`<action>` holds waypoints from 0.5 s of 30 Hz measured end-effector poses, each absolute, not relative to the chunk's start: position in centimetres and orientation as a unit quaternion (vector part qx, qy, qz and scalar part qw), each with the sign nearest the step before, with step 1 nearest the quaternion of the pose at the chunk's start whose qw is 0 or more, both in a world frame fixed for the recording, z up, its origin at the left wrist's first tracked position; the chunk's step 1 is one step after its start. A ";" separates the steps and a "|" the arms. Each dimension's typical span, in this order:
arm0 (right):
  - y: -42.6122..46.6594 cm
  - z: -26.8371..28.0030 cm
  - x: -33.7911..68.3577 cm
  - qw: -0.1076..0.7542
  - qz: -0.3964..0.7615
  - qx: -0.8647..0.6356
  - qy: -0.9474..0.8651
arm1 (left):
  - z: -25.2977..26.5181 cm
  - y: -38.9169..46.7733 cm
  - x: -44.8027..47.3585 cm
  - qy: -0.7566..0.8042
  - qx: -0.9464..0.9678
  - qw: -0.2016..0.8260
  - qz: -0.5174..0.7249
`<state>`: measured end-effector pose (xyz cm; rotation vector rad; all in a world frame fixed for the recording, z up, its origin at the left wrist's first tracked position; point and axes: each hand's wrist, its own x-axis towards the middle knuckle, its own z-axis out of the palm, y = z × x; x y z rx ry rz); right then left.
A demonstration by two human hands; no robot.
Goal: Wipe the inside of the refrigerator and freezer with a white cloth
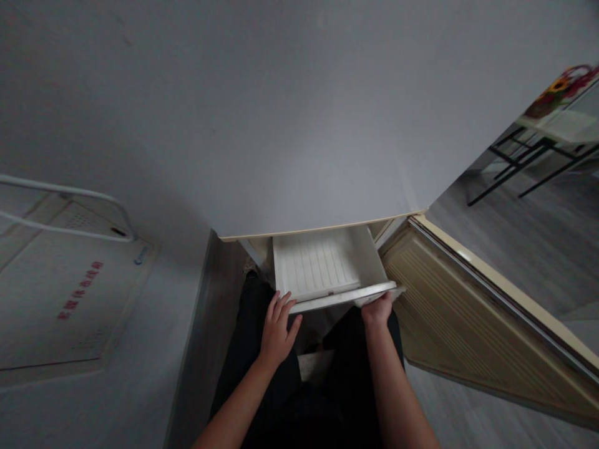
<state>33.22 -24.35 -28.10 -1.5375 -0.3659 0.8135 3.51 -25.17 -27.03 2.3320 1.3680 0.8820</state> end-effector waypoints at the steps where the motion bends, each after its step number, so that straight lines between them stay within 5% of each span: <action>1: -24.3 -27.9 33.2 0.631 0.349 -0.675 -0.158 | -27.0 -25.1 3.5 0.476 0.811 0.149 0.308; 4: -24.3 -27.1 30.4 0.647 0.370 -0.649 -0.156 | -27.0 -25.1 3.4 0.471 0.814 0.150 0.305; 7: -25.0 -26.3 24.4 0.663 0.510 -0.534 -0.124 | -27.2 -25.2 3.4 0.470 0.814 0.156 0.304; 10: -26.2 -25.6 18.2 0.636 0.651 -0.409 -0.066 | -27.5 -25.5 3.3 0.476 0.800 0.163 0.327; 15: -27.8 -24.6 12.3 0.580 0.711 -0.393 0.063 | -27.4 -26.3 1.8 0.463 0.795 0.220 0.325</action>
